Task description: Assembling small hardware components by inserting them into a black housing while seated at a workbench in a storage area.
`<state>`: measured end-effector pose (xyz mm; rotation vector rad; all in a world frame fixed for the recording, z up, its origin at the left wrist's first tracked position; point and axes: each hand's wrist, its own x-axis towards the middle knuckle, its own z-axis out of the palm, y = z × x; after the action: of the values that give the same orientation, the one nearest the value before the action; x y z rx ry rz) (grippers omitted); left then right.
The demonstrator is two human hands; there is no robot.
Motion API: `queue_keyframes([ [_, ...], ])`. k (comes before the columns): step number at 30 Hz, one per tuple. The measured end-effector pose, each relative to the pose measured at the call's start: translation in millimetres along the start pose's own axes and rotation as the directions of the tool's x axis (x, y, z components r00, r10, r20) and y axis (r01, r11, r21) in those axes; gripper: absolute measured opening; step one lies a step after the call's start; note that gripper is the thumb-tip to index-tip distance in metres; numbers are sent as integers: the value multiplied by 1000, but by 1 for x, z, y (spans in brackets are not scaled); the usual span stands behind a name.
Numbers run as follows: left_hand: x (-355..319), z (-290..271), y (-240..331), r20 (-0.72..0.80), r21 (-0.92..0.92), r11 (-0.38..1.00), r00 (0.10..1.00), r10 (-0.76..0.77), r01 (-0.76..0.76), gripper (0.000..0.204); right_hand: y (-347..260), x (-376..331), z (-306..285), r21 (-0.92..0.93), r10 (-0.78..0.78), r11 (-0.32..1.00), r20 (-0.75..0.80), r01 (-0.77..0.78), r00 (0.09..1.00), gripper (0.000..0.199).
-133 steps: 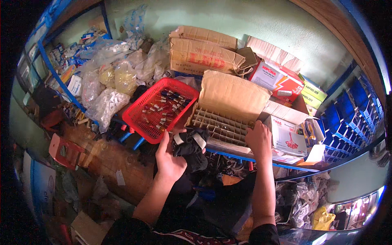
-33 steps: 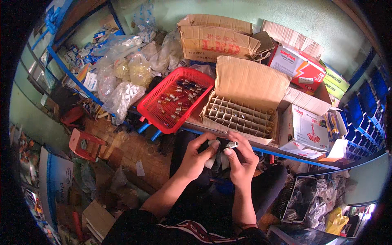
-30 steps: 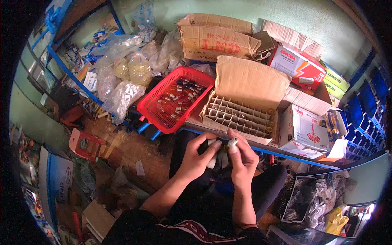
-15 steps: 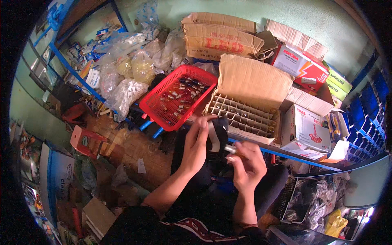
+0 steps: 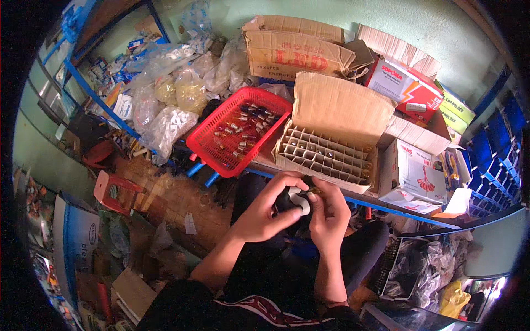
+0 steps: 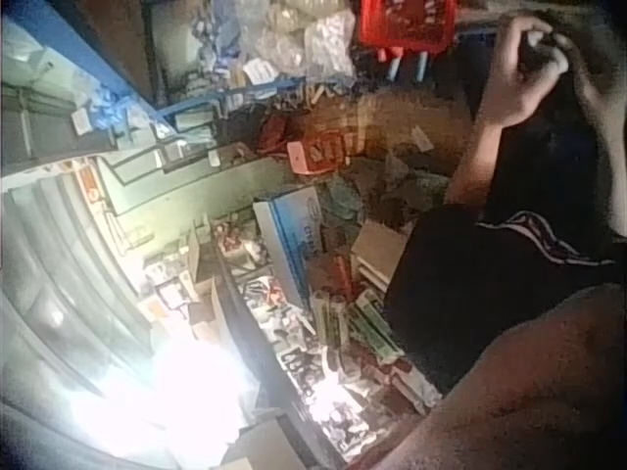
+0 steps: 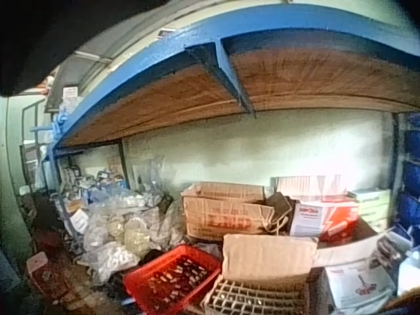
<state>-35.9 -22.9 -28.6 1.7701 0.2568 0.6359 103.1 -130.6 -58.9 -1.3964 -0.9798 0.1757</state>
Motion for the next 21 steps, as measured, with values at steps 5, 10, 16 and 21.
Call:
queue_keyframes([
  [5, 3, 2, 11, 50, 289, 939, 983, 178, -185, 53, -4, -4, -7, 193, 236, 952, 27, -237, 971, 26],
  [10, 2, 5, -9, -129, 256, 950, 968, 216, -178, 26, -8, -6, -6, 135, 296, 945, 43, -299, 954, 27],
  [16, 1, 14, -3, -234, 150, 988, 969, 73, -38, 20, -7, -5, -5, 135, 306, 942, 33, -307, 952, 25],
  [21, 5, 20, -2, -318, 37, 996, 946, -63, 79, 20, -7, 1, -12, 151, 125, 980, 44, -130, 991, 23],
])
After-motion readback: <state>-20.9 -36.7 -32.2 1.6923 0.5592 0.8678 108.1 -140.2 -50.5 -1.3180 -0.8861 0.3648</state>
